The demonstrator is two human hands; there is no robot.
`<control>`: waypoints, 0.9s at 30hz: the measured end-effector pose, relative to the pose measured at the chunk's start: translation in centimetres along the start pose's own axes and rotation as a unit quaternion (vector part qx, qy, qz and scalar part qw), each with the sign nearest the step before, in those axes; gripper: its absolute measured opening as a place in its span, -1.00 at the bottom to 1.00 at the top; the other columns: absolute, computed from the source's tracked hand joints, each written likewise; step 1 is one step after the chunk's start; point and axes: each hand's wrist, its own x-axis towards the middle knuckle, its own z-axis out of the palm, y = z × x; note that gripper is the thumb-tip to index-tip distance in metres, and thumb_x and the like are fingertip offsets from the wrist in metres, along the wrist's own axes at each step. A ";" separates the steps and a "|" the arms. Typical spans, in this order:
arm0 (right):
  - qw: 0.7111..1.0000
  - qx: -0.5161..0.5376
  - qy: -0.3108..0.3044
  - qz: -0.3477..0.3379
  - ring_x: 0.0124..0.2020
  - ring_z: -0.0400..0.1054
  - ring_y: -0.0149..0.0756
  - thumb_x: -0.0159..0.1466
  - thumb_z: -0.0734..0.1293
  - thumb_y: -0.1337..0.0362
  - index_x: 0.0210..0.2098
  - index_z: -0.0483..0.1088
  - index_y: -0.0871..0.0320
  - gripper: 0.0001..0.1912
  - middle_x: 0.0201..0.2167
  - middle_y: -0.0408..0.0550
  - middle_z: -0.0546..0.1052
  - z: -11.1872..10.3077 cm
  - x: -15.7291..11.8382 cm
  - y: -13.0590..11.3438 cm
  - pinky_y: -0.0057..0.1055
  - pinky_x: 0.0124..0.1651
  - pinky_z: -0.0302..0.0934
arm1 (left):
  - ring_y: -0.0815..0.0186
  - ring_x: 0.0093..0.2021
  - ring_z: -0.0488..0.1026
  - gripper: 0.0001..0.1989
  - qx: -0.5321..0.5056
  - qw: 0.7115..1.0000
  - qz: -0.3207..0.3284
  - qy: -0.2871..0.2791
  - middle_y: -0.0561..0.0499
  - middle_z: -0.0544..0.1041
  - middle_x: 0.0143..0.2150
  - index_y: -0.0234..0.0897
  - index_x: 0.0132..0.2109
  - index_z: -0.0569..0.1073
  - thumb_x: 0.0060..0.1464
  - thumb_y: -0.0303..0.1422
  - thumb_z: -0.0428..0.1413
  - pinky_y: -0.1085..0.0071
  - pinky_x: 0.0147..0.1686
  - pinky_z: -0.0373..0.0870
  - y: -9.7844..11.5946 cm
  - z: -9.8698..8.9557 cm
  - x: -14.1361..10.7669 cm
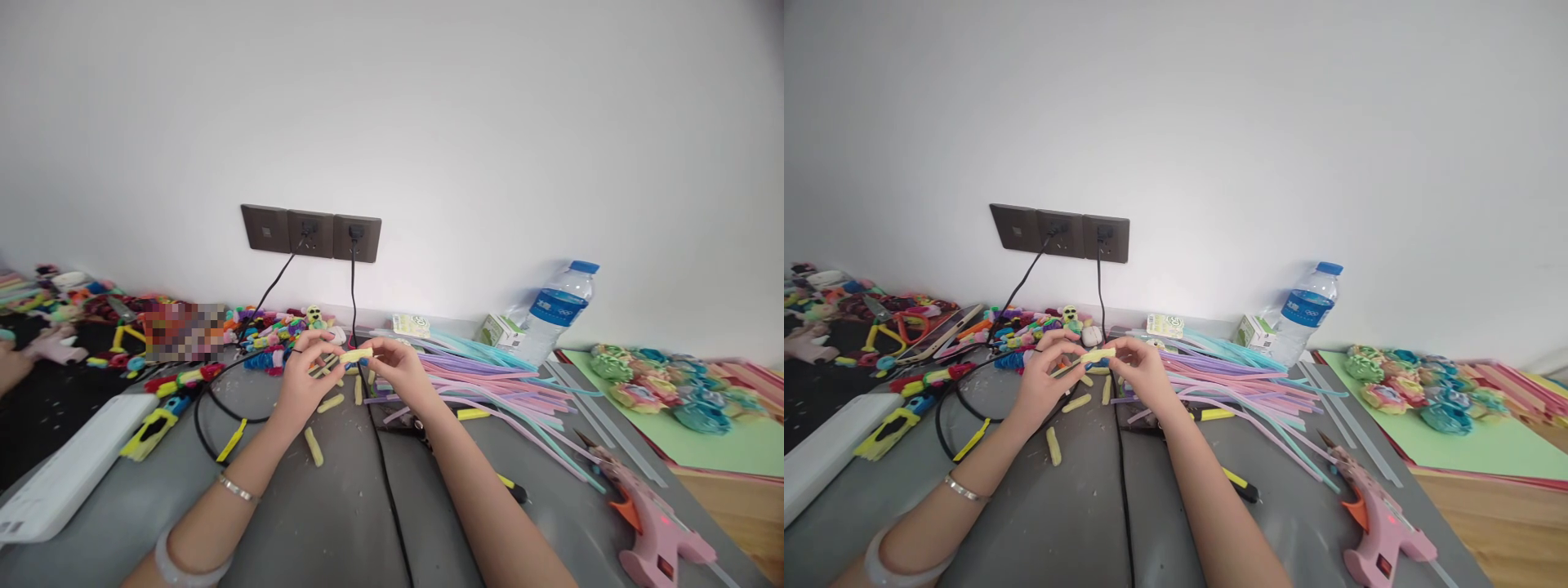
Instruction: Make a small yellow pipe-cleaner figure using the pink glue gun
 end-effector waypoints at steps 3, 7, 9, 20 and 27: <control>1.000 0.001 -0.006 -0.011 -0.33 0.36 -0.30 0.13 0.43 0.13 -0.32 0.48 0.15 -0.77 -0.35 -0.06 0.52 -0.1 0.0 0.0 -0.40 -0.32 0.20 | 0.23 -0.11 0.44 -0.92 0.021 0.999 0.041 0.011 -0.06 0.39 -0.06 -0.20 -0.32 0.52 0.03 -0.46 0.15 0.42 -0.34 0.42 -0.1 -0.1 0.0; 1.000 0.003 -0.020 -0.018 -0.35 0.36 -0.30 0.14 0.44 0.11 -0.33 0.48 0.14 -0.77 -0.36 -0.06 0.51 -0.3 -0.1 -0.2 -0.39 -0.34 0.21 | 0.24 -0.09 0.45 -0.92 0.034 0.997 0.072 0.018 -0.05 0.40 -0.05 -0.20 -0.32 0.52 0.05 -0.47 0.16 0.42 -0.32 0.43 -0.3 -0.2 0.0; 0.999 0.001 -0.024 -0.021 -0.34 0.37 -0.28 0.14 0.44 0.09 -0.34 0.49 0.13 -0.76 -0.36 -0.06 0.51 -0.4 -0.1 -0.4 -0.38 -0.34 0.23 | 0.22 -0.06 0.45 -0.93 0.046 0.995 0.084 0.022 -0.05 0.41 -0.05 -0.20 -0.34 0.52 0.05 -0.46 0.17 0.38 -0.26 0.45 -0.3 -0.2 0.0; 0.994 -0.079 0.029 -0.069 -0.12 0.41 -0.21 0.19 0.40 0.11 0.05 0.43 0.11 -0.54 -0.12 0.04 0.53 -1.6 -0.1 -0.5 -0.24 -0.06 0.31 | 0.18 0.00 0.43 -0.93 0.034 0.997 0.066 0.029 -0.05 0.40 0.01 -0.18 -0.28 0.54 0.06 -0.44 0.19 0.36 -0.25 0.46 -0.9 -0.5 0.0; 0.952 -0.270 0.144 0.008 -0.27 0.42 -0.22 0.22 0.33 0.06 -0.15 0.46 0.12 -0.68 -0.18 0.05 0.54 -6.7 -5.7 -10.2 -0.34 -0.26 0.32 | 0.19 -0.02 0.44 -0.94 0.039 0.996 0.084 0.022 -0.04 0.41 0.02 -0.17 -0.26 0.55 0.08 -0.41 0.19 0.33 -0.21 0.47 -1.3 -0.4 0.2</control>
